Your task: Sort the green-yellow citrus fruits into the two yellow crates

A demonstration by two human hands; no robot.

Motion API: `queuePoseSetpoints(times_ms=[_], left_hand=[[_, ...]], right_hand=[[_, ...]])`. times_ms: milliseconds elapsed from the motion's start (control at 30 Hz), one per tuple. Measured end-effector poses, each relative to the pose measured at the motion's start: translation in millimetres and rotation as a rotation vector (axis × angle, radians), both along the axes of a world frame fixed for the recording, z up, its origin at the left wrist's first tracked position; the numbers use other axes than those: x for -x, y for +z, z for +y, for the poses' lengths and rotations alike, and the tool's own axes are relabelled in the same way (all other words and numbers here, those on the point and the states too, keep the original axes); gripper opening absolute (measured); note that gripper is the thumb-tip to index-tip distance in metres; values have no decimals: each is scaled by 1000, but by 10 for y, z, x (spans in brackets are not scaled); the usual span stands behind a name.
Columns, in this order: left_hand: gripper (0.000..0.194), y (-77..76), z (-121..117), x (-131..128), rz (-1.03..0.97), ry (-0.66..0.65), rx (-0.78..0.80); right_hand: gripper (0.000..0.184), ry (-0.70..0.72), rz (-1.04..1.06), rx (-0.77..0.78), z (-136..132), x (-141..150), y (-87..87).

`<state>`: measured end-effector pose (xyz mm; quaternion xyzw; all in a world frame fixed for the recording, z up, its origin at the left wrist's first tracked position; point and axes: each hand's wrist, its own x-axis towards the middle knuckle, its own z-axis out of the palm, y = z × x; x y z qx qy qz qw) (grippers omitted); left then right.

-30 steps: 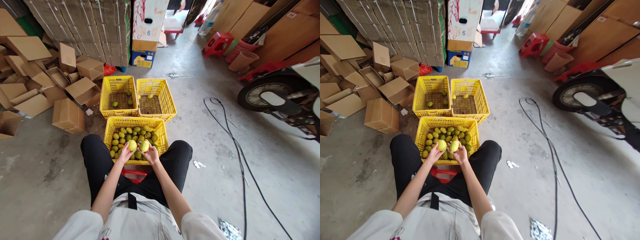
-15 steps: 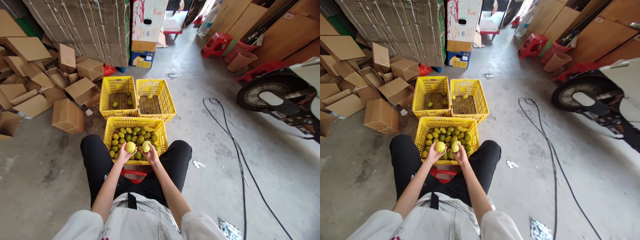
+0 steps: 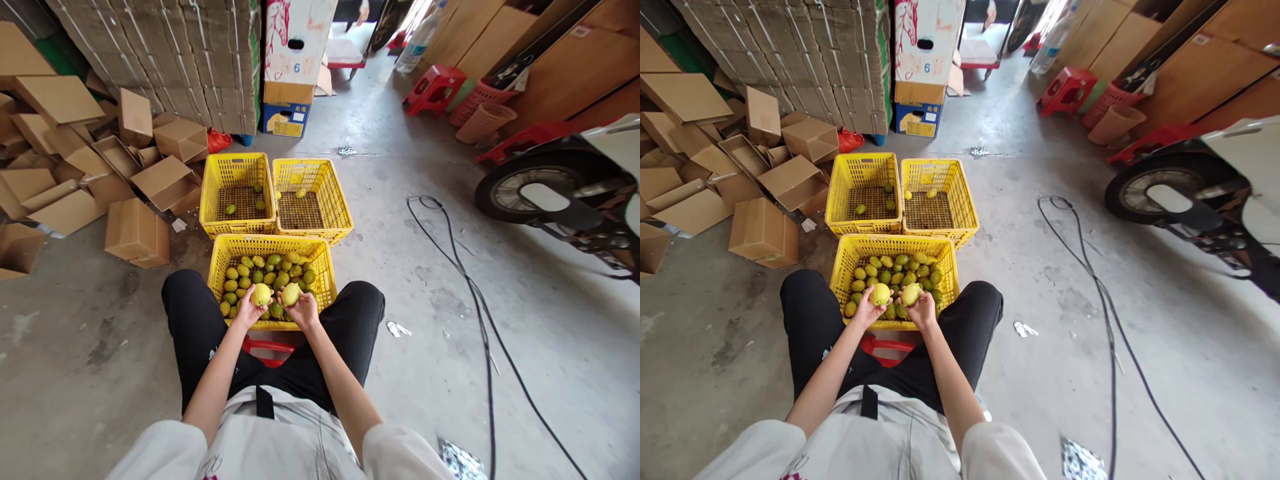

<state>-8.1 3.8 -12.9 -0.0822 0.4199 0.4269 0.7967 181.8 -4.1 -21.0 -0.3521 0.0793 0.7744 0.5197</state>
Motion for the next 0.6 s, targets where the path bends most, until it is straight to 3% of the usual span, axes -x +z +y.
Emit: queuePoseSetpoints(times_ms=[100, 267, 600], left_hand=[[45, -16, -4, -2, 25, 2, 25], [39, 24, -16, -5, 23, -5, -20], [58, 17, -23, -17, -77, 107, -52]], right_hand=[[41, 23, -13, -31, -2, 2, -42], [19, 90, -57, -37, -20, 7, -73], [14, 104, -48, -27, -20, -7, -58]])
